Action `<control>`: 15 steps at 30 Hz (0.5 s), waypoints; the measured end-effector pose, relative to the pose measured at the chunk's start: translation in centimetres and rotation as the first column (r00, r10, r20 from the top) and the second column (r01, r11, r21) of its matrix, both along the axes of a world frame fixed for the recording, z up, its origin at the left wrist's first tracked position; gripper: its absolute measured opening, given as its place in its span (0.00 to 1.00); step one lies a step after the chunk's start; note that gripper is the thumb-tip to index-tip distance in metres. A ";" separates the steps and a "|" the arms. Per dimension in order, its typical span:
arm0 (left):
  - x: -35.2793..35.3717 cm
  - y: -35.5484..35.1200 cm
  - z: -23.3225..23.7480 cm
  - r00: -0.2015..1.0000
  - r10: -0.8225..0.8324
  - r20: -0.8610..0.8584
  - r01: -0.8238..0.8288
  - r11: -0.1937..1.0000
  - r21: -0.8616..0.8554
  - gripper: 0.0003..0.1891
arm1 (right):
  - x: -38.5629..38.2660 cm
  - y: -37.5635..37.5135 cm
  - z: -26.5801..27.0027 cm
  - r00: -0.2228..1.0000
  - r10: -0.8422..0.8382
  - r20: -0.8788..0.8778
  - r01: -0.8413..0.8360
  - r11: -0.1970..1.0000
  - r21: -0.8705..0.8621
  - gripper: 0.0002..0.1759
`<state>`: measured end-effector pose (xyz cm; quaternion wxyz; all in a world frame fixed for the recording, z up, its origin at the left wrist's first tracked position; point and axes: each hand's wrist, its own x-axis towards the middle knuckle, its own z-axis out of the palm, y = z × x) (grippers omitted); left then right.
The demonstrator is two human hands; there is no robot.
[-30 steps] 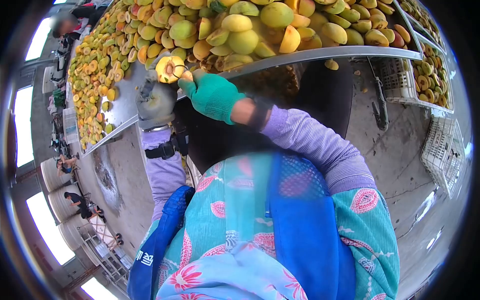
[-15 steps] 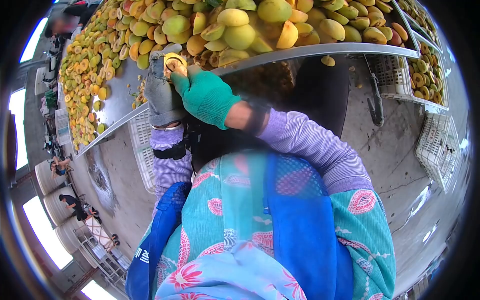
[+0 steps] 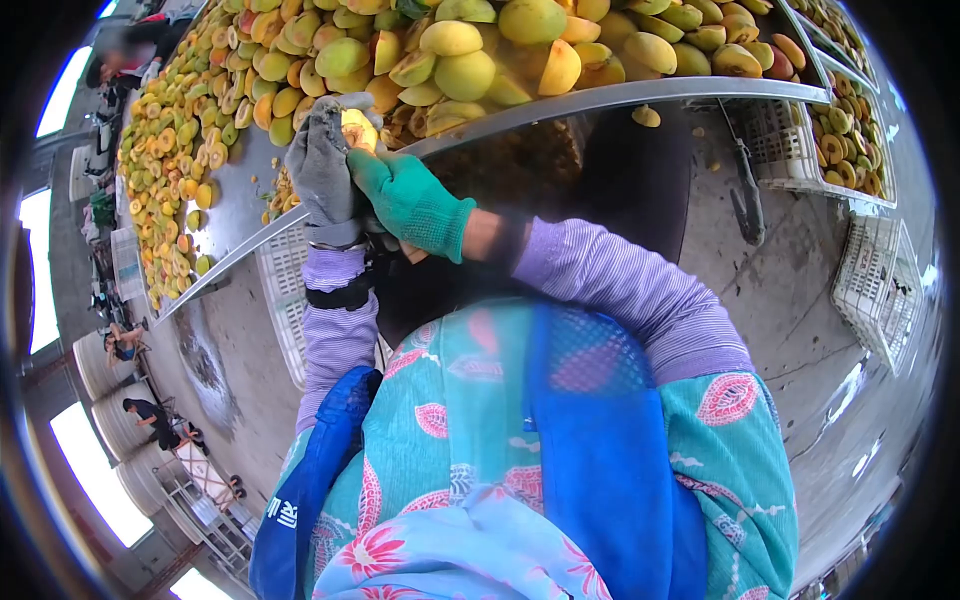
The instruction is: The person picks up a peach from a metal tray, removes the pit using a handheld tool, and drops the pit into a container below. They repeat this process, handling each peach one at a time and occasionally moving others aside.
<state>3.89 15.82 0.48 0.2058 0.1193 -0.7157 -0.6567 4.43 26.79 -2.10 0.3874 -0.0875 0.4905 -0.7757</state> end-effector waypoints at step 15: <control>-0.3 -1.6 1.7 0.943 -0.259 0.211 0.220 0.957 0.191 0.23 | -0.1 1.5 3.1 0.853 0.363 0.377 -0.203 0.893 -0.401 0.21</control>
